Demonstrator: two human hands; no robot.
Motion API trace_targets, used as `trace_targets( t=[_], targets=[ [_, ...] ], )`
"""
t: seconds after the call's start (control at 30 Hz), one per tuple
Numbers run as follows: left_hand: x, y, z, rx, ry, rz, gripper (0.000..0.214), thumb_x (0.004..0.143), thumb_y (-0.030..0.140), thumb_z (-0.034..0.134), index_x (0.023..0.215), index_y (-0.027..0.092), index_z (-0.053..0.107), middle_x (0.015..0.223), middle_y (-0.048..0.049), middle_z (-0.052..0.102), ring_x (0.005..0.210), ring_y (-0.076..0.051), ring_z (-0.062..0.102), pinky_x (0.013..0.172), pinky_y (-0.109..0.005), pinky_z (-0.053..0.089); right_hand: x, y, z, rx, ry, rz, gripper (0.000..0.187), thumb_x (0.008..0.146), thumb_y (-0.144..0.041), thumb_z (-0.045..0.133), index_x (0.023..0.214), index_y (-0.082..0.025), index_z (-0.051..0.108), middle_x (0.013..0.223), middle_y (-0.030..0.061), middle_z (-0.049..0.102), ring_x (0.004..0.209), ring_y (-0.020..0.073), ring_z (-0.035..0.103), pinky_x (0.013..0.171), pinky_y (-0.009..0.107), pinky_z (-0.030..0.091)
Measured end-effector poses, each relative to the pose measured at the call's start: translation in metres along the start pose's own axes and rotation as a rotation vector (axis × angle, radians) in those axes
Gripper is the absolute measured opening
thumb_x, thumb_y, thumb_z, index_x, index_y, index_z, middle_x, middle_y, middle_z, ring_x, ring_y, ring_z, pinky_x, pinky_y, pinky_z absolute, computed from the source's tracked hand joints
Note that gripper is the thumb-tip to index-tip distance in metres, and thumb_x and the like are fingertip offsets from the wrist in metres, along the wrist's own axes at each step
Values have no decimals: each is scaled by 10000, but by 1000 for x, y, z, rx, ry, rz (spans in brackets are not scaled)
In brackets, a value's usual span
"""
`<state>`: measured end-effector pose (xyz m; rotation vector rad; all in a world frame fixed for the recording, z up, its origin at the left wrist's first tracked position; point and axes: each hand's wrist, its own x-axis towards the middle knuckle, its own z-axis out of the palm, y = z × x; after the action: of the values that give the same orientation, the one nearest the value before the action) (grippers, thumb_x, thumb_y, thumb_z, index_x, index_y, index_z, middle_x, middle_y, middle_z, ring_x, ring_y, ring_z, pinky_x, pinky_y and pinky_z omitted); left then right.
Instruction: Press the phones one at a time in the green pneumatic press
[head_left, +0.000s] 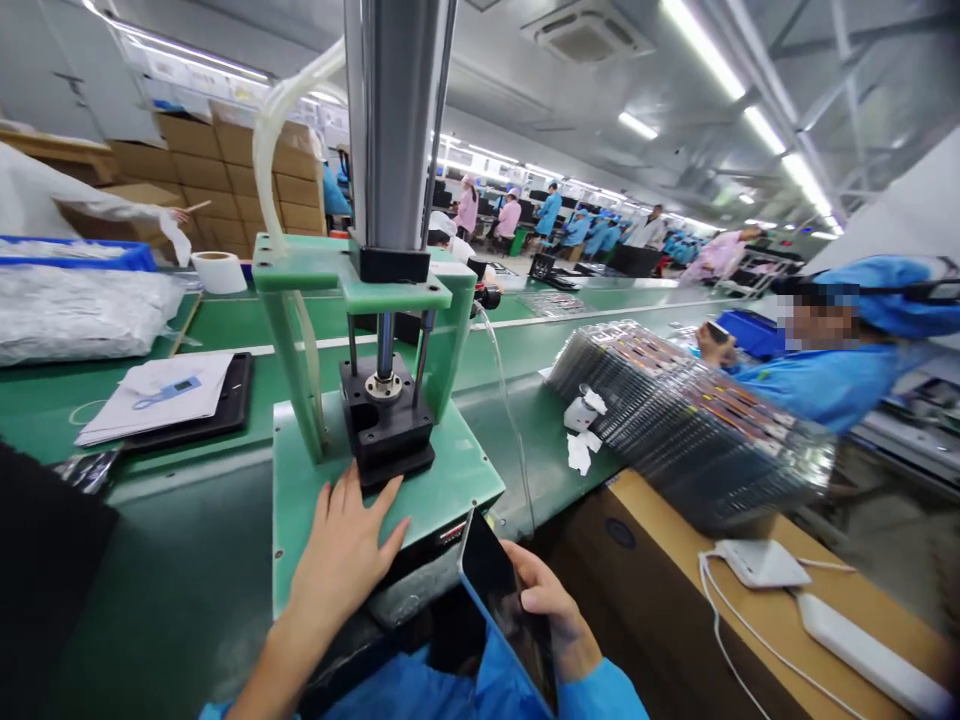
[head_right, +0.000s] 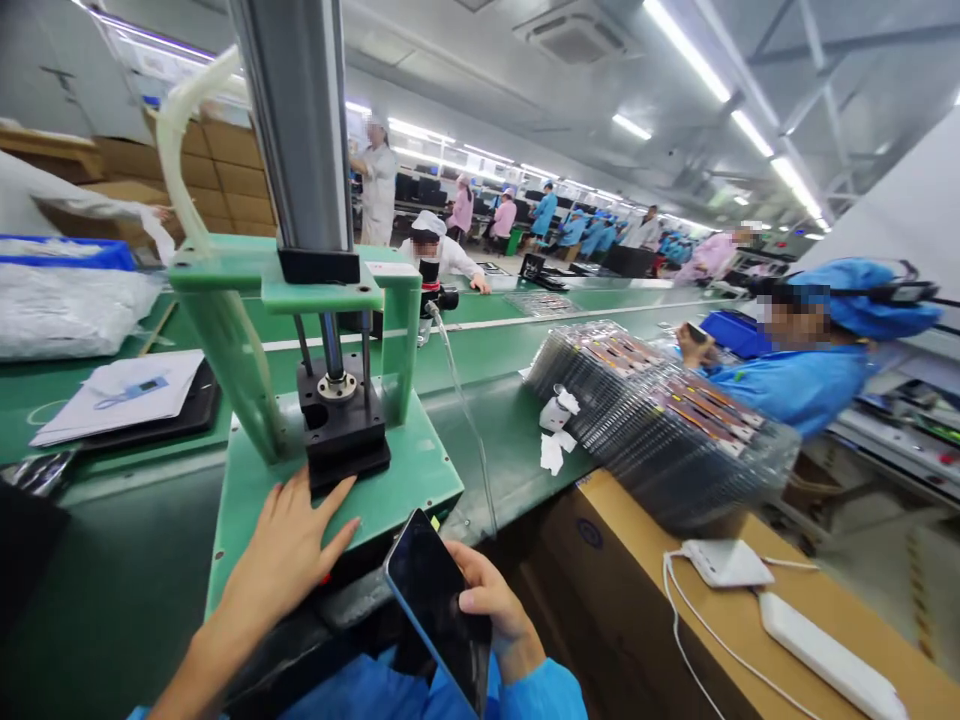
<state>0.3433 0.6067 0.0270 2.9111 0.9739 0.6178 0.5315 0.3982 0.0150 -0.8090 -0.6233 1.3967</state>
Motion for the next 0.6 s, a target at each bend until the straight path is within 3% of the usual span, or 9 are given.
trace_targets(
  t=[0.33,0.6],
  targets=[
    [1,0,-3,34,-52,3,537,905,442,576,1399,232,557,1394,-260,474,1300,-425,461,1068,-582,373,6,20,16,84,-15,-65,630,704,-279,767,1301,-157,609,1115,106,671,969,209,657,809,254,469],
    [0,-6,6,28,-16,14,530,912,486,525,1387,254,570,1402,-222,483,1290,-406,485,1047,-587,414,5,16,-9,135,-27,-26,664,673,-283,794,1292,-124,614,1144,127,667,933,198,664,781,247,475]
  ],
)
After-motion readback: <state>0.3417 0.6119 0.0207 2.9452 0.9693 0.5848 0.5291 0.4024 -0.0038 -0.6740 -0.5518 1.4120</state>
